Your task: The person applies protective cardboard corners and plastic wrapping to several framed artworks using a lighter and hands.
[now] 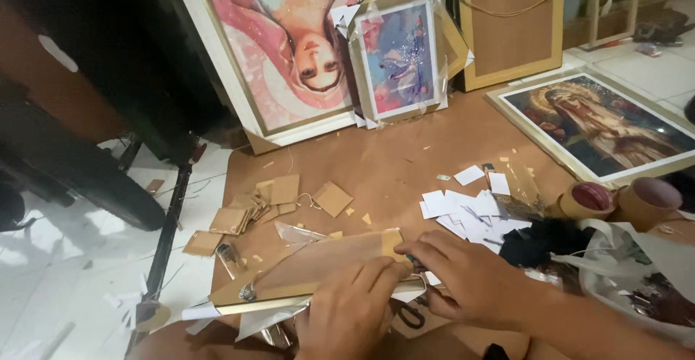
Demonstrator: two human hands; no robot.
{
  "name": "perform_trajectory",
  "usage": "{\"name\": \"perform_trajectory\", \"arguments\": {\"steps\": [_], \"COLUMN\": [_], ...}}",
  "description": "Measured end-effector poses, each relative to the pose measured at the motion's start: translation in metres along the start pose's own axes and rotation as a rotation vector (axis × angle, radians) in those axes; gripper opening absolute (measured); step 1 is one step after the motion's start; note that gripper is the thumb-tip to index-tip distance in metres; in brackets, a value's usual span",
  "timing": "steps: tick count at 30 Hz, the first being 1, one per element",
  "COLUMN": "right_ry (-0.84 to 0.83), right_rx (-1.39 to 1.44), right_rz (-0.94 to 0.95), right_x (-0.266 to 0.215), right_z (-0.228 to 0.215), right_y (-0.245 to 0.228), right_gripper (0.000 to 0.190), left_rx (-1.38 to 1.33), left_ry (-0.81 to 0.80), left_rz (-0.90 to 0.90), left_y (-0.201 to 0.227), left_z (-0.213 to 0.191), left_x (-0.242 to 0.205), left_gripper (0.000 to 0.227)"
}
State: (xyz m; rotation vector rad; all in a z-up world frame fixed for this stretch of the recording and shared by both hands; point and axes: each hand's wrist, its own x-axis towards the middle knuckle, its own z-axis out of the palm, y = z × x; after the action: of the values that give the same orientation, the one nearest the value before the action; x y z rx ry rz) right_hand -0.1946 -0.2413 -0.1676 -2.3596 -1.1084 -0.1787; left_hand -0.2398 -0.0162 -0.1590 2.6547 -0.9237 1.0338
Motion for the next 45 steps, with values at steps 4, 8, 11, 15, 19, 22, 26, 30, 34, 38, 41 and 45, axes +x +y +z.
{"name": "perform_trajectory", "arguments": {"steps": [4,8,11,15,19,22,26,30,34,38,41,45], "right_ry": [0.020,0.092,0.107,0.101,0.055,0.099,0.147,0.233,0.248,0.305,0.393,0.634], "right_rx": [-0.055,-0.226,-0.236,-0.197,-0.218,-0.079,0.481,0.802,0.734,0.491,0.263,-0.095], "right_rz": [-0.027,-0.271,-0.312,-0.334,-0.390,-0.225,0.259,0.493,0.521,0.477,0.244,-0.111], "right_x": [0.004,0.010,0.012,0.013,0.018,0.026,0.047,0.076,0.104,0.118,0.122,0.125], "right_z": [0.002,0.002,0.006,0.012,0.005,-0.004,-0.028,-0.033,-0.054,-0.067,-0.058,-0.013], "right_y": [0.003,0.007,0.014,0.020,0.020,0.014,0.027,0.067,0.072,0.059,0.042,0.092], "right_gripper": [0.065,0.058,0.047,0.037,0.041,0.044,0.039,0.029,0.028,0.042,0.037,0.026], "left_rx": [-0.103,-0.105,-0.128,-0.200,-0.254,-0.279,-0.382,-0.541,-0.471,-0.498,-0.572,-0.694], "left_ry": [0.020,-0.014,-0.035,-0.071,-0.113,-0.063,-0.063,-0.027,-0.123,-0.262,-0.387,-0.526], "left_rz": [0.006,-0.003,-0.003,0.014,-0.011,-0.037,-0.040,-0.185,-0.366,-0.462,-0.550,-0.614], "left_y": [-0.002,-0.003,-0.005,-0.009,-0.012,-0.025,-0.057,-0.081,-0.095,-0.117,-0.138,-0.153], "left_z": [-0.005,-0.005,-0.001,0.000,-0.002,-0.005,-0.011,-0.008,-0.006,0.008,0.030,0.042], "left_x": [0.002,0.000,-0.002,-0.003,0.000,0.012,0.052,0.106,0.125,0.147,0.161,0.172], "left_gripper": [0.054,0.037,0.045,0.049,0.043,0.046,0.010,0.015,0.017,0.023,0.028,0.036]}}
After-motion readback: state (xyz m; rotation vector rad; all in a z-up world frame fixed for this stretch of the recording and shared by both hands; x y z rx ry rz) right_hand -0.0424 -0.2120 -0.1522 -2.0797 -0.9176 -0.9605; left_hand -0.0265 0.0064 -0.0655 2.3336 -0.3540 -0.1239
